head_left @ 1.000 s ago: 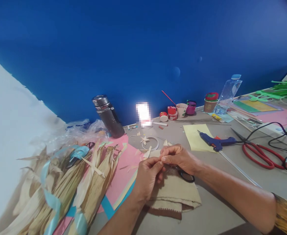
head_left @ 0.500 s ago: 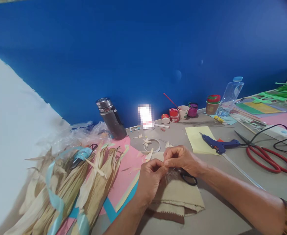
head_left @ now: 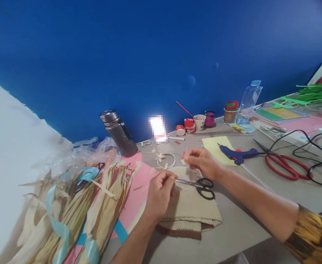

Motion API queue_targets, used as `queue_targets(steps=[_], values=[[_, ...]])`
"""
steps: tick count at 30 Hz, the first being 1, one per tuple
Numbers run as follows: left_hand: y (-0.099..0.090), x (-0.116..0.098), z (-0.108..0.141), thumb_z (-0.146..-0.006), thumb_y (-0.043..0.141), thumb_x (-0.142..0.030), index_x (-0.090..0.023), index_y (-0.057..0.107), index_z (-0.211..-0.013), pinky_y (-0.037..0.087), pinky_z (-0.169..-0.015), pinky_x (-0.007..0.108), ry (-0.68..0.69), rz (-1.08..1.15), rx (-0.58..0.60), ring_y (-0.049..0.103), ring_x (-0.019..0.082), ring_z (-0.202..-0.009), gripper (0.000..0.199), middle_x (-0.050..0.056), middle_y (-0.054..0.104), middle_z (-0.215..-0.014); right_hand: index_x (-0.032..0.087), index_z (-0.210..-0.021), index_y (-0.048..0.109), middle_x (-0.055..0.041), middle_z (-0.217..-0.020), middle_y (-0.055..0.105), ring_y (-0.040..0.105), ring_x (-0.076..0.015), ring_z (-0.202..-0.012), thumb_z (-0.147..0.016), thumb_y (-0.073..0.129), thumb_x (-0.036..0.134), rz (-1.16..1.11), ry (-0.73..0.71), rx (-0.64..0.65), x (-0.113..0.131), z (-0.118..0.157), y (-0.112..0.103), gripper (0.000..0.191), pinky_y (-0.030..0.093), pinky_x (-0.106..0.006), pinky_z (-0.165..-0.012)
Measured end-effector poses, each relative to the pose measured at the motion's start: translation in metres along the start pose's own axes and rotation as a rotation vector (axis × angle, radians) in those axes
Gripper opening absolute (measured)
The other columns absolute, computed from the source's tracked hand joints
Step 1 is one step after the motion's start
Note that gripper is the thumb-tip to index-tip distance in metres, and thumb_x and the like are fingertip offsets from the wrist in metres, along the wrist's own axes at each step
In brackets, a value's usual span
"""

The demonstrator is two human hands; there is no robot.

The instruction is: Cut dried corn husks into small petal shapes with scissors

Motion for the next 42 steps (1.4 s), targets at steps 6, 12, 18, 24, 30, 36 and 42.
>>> queue_targets(steps=[6,12,18,24,30,36,42], values=[[-0.058,-0.011,-0.021,-0.074,0.063,-0.039,-0.019,0.063,-0.076,0.033,-0.045,0.020,-0.043,-0.089,-0.257,0.043,0.010,-0.045,0.020,-0.005,0.051,-0.051,0.017,-0.064,0.058,-0.0021,-0.075,0.059,0.039,-0.0073,-0.058,-0.056,0.087,0.047,-0.087,-0.009,-0.237,0.000,-0.023,-0.040,0.043,0.027,-0.020,-0.045],[-0.070,-0.021,-0.033,-0.076,0.055,-0.028,-0.019,0.063,-0.070,0.036,-0.050,0.024,-0.051,-0.669,-0.058,0.054,0.015,-0.054,0.014,0.001,0.062,-0.061,0.015,-0.067,0.067,-0.0080,-0.087,0.068,0.044,-0.0091,-0.060,-0.058,0.084,0.050,0.019,0.010,-0.169,-0.017,-0.022,-0.032,0.040,0.028,-0.022,-0.045],[-0.045,-0.020,-0.050,-0.078,0.051,-0.022,-0.019,0.061,-0.066,0.037,-0.058,0.027,0.047,-0.852,0.028,0.058,0.017,-0.061,0.016,0.003,0.064,-0.063,0.013,-0.075,0.072,-0.0027,-0.066,0.060,0.037,-0.0078,-0.053,-0.065,0.076,0.049,0.118,0.009,-0.194,-0.020,-0.022,-0.027,0.038,0.026,-0.022,-0.044],[0.007,-0.022,-0.069,-0.077,0.056,-0.020,-0.021,0.066,-0.074,0.038,-0.065,0.029,0.115,-0.953,0.144,0.063,0.021,-0.076,0.011,0.006,0.070,-0.078,0.014,-0.070,0.069,0.0026,-0.054,0.050,0.034,-0.0079,-0.049,-0.067,0.074,0.046,0.202,-0.033,-0.308,-0.021,-0.030,-0.040,0.033,0.024,-0.024,-0.045],[0.053,-0.007,-0.096,-0.083,0.053,-0.020,-0.017,0.066,-0.104,0.043,-0.077,0.034,0.145,-1.093,0.124,0.063,0.029,-0.100,0.024,0.017,0.065,-0.111,0.014,-0.068,0.067,0.0049,-0.049,0.045,0.032,-0.0076,-0.047,-0.069,0.069,0.042,0.253,-0.059,-0.325,-0.021,-0.030,-0.040,0.028,0.024,-0.024,-0.046],[0.061,-0.001,-0.112,-0.081,0.059,-0.021,-0.019,0.066,-0.099,0.044,-0.084,0.035,0.157,-1.098,0.149,0.062,0.028,-0.103,0.019,0.015,0.062,-0.115,0.015,-0.062,0.066,0.0038,-0.048,0.046,0.034,-0.0088,-0.048,-0.068,0.067,0.039,0.276,-0.092,-0.329,-0.019,-0.031,-0.041,0.025,0.024,-0.025,-0.047],[0.057,0.002,-0.124,-0.072,0.063,-0.011,-0.019,0.064,-0.073,0.044,-0.080,0.032,0.139,-0.877,0.089,0.062,0.024,-0.091,0.008,0.009,0.068,-0.089,0.014,-0.063,0.067,0.0031,-0.049,0.048,0.034,-0.0088,-0.048,-0.068,0.066,0.035,0.255,-0.090,-0.335,-0.018,-0.032,-0.042,0.021,0.024,-0.025,-0.047]])
Point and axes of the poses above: each hand's wrist, its own z-axis away from the middle knuckle, its own y-axis out of the palm, x = y × z, the point moved 3 cm from there along -z, towards the middle knuckle
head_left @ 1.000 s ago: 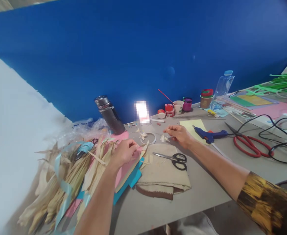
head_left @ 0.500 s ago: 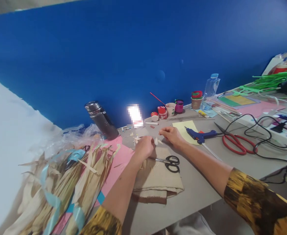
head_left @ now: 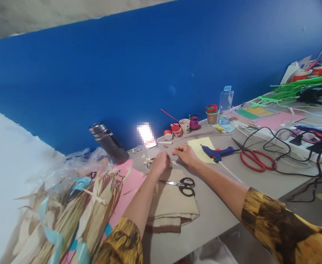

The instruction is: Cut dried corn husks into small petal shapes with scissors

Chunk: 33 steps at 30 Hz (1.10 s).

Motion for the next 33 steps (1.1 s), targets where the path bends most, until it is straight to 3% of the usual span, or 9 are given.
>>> queue_targets(steps=[3,6,10,15,19,23,27,33], values=[[-0.008,0.003,-0.003,-0.067,0.065,-0.007,-0.019,0.059,-0.061,0.045,-0.078,0.032,-0.027,0.179,-0.078,0.062,0.022,-0.083,0.014,0.005,0.065,-0.074,0.014,-0.063,0.067,0.0017,-0.053,0.052,0.035,-0.0081,-0.048,-0.068,0.067,0.035,-0.020,0.009,0.011,-0.001,0.000,0.001,0.021,0.024,-0.023,-0.046],[-0.020,0.008,0.003,-0.066,0.065,-0.010,-0.018,0.058,-0.064,0.048,-0.070,0.029,-0.099,0.406,-0.169,0.061,0.018,-0.070,0.011,0.001,0.060,-0.064,0.014,-0.062,0.066,0.0020,-0.053,0.051,0.034,-0.0074,-0.048,-0.068,0.068,0.037,-0.050,0.036,0.028,-0.003,0.001,0.002,0.024,0.023,-0.022,-0.044],[-0.030,0.016,0.032,-0.068,0.066,-0.022,-0.016,0.061,-0.085,0.049,-0.055,0.026,-0.208,0.742,-0.213,0.061,0.014,-0.056,0.019,0.000,0.061,-0.063,0.015,-0.066,0.065,0.0034,-0.053,0.048,0.032,-0.0072,-0.047,-0.068,0.069,0.043,-0.126,0.098,0.082,-0.003,0.003,0.007,0.028,0.021,-0.020,-0.041],[-0.032,0.023,0.069,-0.061,0.073,-0.030,-0.015,0.059,-0.076,0.052,-0.053,0.023,-0.292,1.000,-0.251,0.066,0.015,-0.061,0.025,0.002,0.064,-0.065,0.016,-0.066,0.063,0.0010,-0.060,0.055,0.035,-0.0072,-0.049,-0.066,0.073,0.047,-0.194,0.110,0.222,0.004,0.014,0.019,0.033,0.024,-0.019,-0.041],[-0.030,0.030,0.079,-0.058,0.075,-0.029,-0.016,0.060,-0.074,0.051,-0.051,0.020,-0.354,1.093,-0.347,0.065,0.013,-0.057,0.026,0.000,0.065,-0.061,0.016,-0.066,0.066,0.0043,-0.051,0.050,0.035,-0.0071,-0.046,-0.067,0.074,0.042,-0.146,0.084,0.291,0.012,0.024,0.026,0.028,0.026,-0.021,-0.042],[-0.026,0.031,0.078,-0.060,0.075,-0.029,-0.016,0.062,-0.074,0.052,-0.049,0.022,-0.341,1.039,-0.394,0.065,0.015,-0.054,0.023,0.001,0.068,-0.059,0.016,-0.070,0.066,0.0047,-0.055,0.054,0.041,-0.0079,-0.050,-0.068,0.074,0.033,-0.036,0.005,0.223,0.015,0.027,0.030,0.019,0.031,-0.021,-0.048],[-0.023,0.023,0.077,-0.062,0.074,-0.029,-0.015,0.064,-0.073,0.053,-0.049,0.023,-0.294,0.963,-0.379,0.064,0.014,-0.050,0.020,0.002,0.068,-0.056,0.015,-0.068,0.064,0.0030,-0.062,0.059,0.046,-0.0090,-0.056,-0.066,0.072,0.027,0.045,-0.041,0.151,0.012,0.025,0.031,0.014,0.035,-0.022,-0.054],[-0.019,0.016,0.077,-0.060,0.075,-0.027,-0.015,0.063,-0.071,0.052,-0.047,0.024,-0.307,1.033,-0.344,0.061,0.014,-0.046,0.020,0.000,0.066,-0.053,0.016,-0.066,0.061,0.0038,-0.057,0.057,0.044,-0.0088,-0.053,-0.061,0.073,0.027,0.049,-0.017,0.125,0.011,0.019,0.028,0.017,0.033,-0.022,-0.051]])
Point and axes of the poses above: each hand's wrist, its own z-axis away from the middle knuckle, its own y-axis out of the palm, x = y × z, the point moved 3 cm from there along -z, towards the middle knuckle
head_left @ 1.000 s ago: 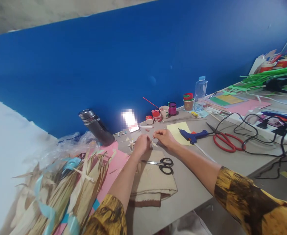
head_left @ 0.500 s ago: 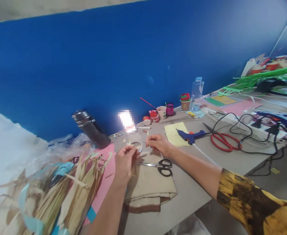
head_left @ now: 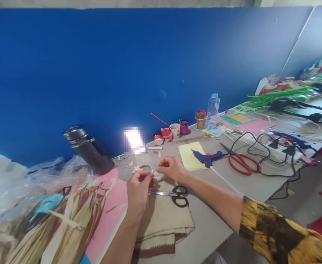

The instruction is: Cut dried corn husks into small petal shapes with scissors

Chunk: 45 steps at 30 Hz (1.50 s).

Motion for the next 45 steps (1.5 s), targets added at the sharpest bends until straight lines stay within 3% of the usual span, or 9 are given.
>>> queue_targets(steps=[7,11,15,19,22,26,32,37,45], values=[[0.002,0.005,-0.005,-0.065,0.075,-0.029,-0.015,0.070,-0.075,0.052,-0.054,0.028,0.066,-0.089,0.053,0.065,0.018,-0.058,0.018,0.005,0.068,-0.064,0.017,-0.065,0.061,0.0032,-0.055,0.052,0.039,-0.0091,-0.050,-0.063,0.070,0.028,-0.010,0.015,-0.112,0.011,-0.006,-0.022,0.014,0.029,-0.023,-0.047],[0.002,0.002,0.001,-0.072,0.071,-0.023,-0.022,0.074,-0.096,0.051,-0.074,0.032,0.329,-0.325,0.121,0.066,0.024,-0.088,0.025,0.009,0.073,-0.094,0.018,-0.064,0.060,0.0028,-0.055,0.051,0.037,-0.0089,-0.048,-0.063,0.071,0.032,-0.040,0.045,-0.147,0.010,-0.007,-0.030,0.018,0.027,-0.023,-0.045],[-0.005,-0.005,0.007,-0.087,0.057,-0.030,-0.025,0.071,-0.087,0.043,-0.074,0.032,0.475,-0.686,-0.020,0.062,0.022,-0.074,0.015,0.005,0.067,-0.072,0.017,-0.063,0.061,0.0046,-0.051,0.048,0.035,-0.0080,-0.046,-0.061,0.072,0.030,-0.035,0.089,-0.120,0.007,-0.004,-0.026,0.017,0.025,-0.023,-0.044],[0.001,-0.016,0.016,-0.090,0.049,-0.018,-0.022,0.066,-0.108,0.041,-0.084,0.036,0.867,-0.937,0.008,0.058,0.027,-0.097,0.025,0.011,0.066,-0.102,0.016,-0.060,0.062,0.0053,-0.050,0.049,0.034,-0.0069,-0.046,-0.059,0.073,0.026,-0.037,0.119,-0.059,0.005,0.002,-0.018,0.015,0.024,-0.023,-0.044],[0.007,-0.018,0.019,-0.090,0.050,-0.016,-0.020,0.068,-0.097,0.040,-0.085,0.038,0.971,-1.030,0.063,0.056,0.028,-0.098,0.020,0.012,0.065,-0.100,0.016,-0.059,0.062,0.0052,-0.049,0.050,0.034,-0.0064,-0.045,-0.058,0.074,0.025,-0.062,0.145,0.000,0.004,0.004,-0.013,0.016,0.024,-0.023,-0.044],[0.006,-0.018,0.013,-0.088,0.054,-0.019,-0.021,0.068,-0.081,0.041,-0.080,0.035,0.779,-0.830,0.081,0.057,0.024,-0.088,0.016,0.008,0.065,-0.087,0.016,-0.061,0.061,0.0053,-0.047,0.047,0.034,-0.0070,-0.044,-0.058,0.077,0.031,-0.138,0.188,0.062,0.002,0.003,-0.012,0.021,0.024,-0.022,-0.042],[0.004,0.002,0.004,-0.064,0.075,-0.031,-0.016,0.062,-0.071,0.038,-0.051,0.024,-0.087,0.103,0.179,0.052,0.012,-0.054,0.020,0.000,0.057,-0.064,0.017,-0.065,0.058,0.0057,-0.058,0.047,0.034,-0.0062,-0.051,-0.053,0.085,0.041,-0.327,0.210,0.031,0.004,0.001,-0.018,0.038,0.025,-0.019,-0.042],[0.007,0.002,0.008,-0.056,0.079,-0.027,-0.016,0.061,-0.077,0.038,-0.047,0.020,-0.164,0.255,0.208,0.052,0.008,-0.051,0.029,-0.003,0.057,-0.064,0.016,-0.069,0.062,-0.0001,-0.071,0.061,0.035,-0.0052,-0.051,-0.057,0.085,0.045,-0.411,0.205,0.157,0.006,0.005,-0.010,0.039,0.021,-0.018,-0.042],[0.009,0.003,0.010,-0.057,0.075,-0.021,-0.014,0.063,-0.075,0.040,-0.046,0.019,-0.106,0.229,0.161,0.053,0.008,-0.050,0.023,-0.002,0.058,-0.063,0.016,-0.069,0.063,0.0005,-0.068,0.061,0.037,-0.0058,-0.050,-0.057,0.085,0.046,-0.369,0.186,0.120,0.007,0.011,-0.003,0.039,0.023,-0.018,-0.040]])
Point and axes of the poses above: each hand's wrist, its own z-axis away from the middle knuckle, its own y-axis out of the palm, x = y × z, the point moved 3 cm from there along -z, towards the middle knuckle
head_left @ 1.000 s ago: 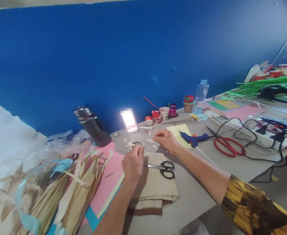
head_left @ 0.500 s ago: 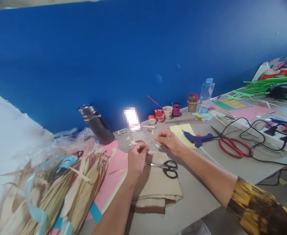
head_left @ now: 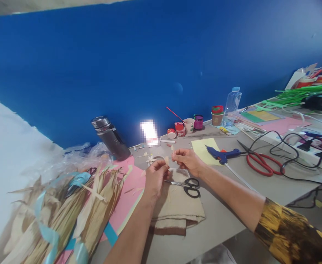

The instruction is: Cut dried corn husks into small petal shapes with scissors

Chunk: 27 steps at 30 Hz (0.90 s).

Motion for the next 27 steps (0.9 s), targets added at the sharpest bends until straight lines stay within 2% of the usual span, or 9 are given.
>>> queue_targets(steps=[4,10,15,19,24,25,27], values=[[0.000,0.000,0.000,-0.056,0.075,-0.021,-0.014,0.064,-0.074,0.041,-0.047,0.020,0.012,-0.007,-0.002,0.053,0.008,-0.050,0.022,-0.001,0.059,-0.064,0.016,-0.071,0.065,-0.0017,-0.072,0.065,0.041,-0.0064,-0.051,-0.063,0.080,0.049,0.073,-0.048,0.035,0.000,0.002,0.004,0.037,0.026,-0.019,-0.041],[-0.001,0.001,-0.001,-0.059,0.073,-0.023,-0.015,0.064,-0.075,0.043,-0.051,0.022,0.046,-0.063,-0.020,0.055,0.009,-0.053,0.020,-0.001,0.060,-0.066,0.017,-0.067,0.063,0.0055,-0.050,0.046,0.035,-0.0076,-0.046,-0.069,0.075,0.046,0.185,-0.099,0.000,-0.001,0.002,0.004,0.032,0.027,-0.022,-0.043],[-0.006,-0.002,-0.002,-0.061,0.064,-0.016,-0.016,0.065,-0.066,0.034,-0.047,0.022,0.110,-0.227,-0.044,0.044,0.008,-0.045,0.005,-0.003,0.056,-0.057,0.016,-0.076,0.068,0.0031,-0.058,0.055,0.040,-0.0092,-0.050,-0.070,0.069,0.036,0.356,-0.216,-0.092,0.010,0.002,-0.001,0.021,0.030,-0.024,-0.048],[-0.010,-0.011,-0.001,-0.061,0.061,-0.008,-0.018,0.068,-0.060,0.036,-0.054,0.023,0.213,-0.392,-0.066,0.049,0.012,-0.056,0.011,0.000,0.061,-0.060,0.015,-0.079,0.071,0.0011,-0.064,0.059,0.046,-0.0119,-0.059,-0.071,0.065,0.030,0.572,-0.293,-0.017,0.014,0.004,0.001,0.018,0.036,-0.024,-0.056],[-0.010,-0.026,0.001,-0.066,0.057,-0.008,-0.019,0.067,-0.061,0.040,-0.064,0.026,0.406,-0.684,-0.069,0.055,0.015,-0.067,0.016,0.002,0.064,-0.066,0.017,-0.067,0.069,0.0031,-0.056,0.056,0.044,-0.0108,-0.055,-0.070,0.066,0.024,0.670,-0.264,0.082,0.011,0.009,0.007,0.008,0.031,-0.024,-0.054],[-0.010,-0.026,0.001,-0.066,0.058,-0.009,-0.019,0.066,-0.062,0.040,-0.064,0.026,0.398,-0.657,-0.070,0.054,0.015,-0.067,0.013,0.002,0.063,-0.066,0.017,-0.063,0.067,0.0035,-0.055,0.055,0.043,-0.0104,-0.054,-0.068,0.067,0.023,0.648,-0.247,0.078,0.010,0.009,0.007,0.007,0.031,-0.024,-0.053],[-0.012,-0.023,0.001,-0.066,0.064,-0.015,-0.018,0.066,-0.068,0.041,-0.062,0.025,0.292,-0.461,-0.076,0.053,0.014,-0.064,0.004,0.000,0.061,-0.066,0.017,-0.061,0.064,0.0038,-0.053,0.053,0.041,-0.0096,-0.052,-0.068,0.067,0.026,0.589,-0.204,0.057,0.008,0.008,0.008,0.012,0.030,-0.024,-0.051]])
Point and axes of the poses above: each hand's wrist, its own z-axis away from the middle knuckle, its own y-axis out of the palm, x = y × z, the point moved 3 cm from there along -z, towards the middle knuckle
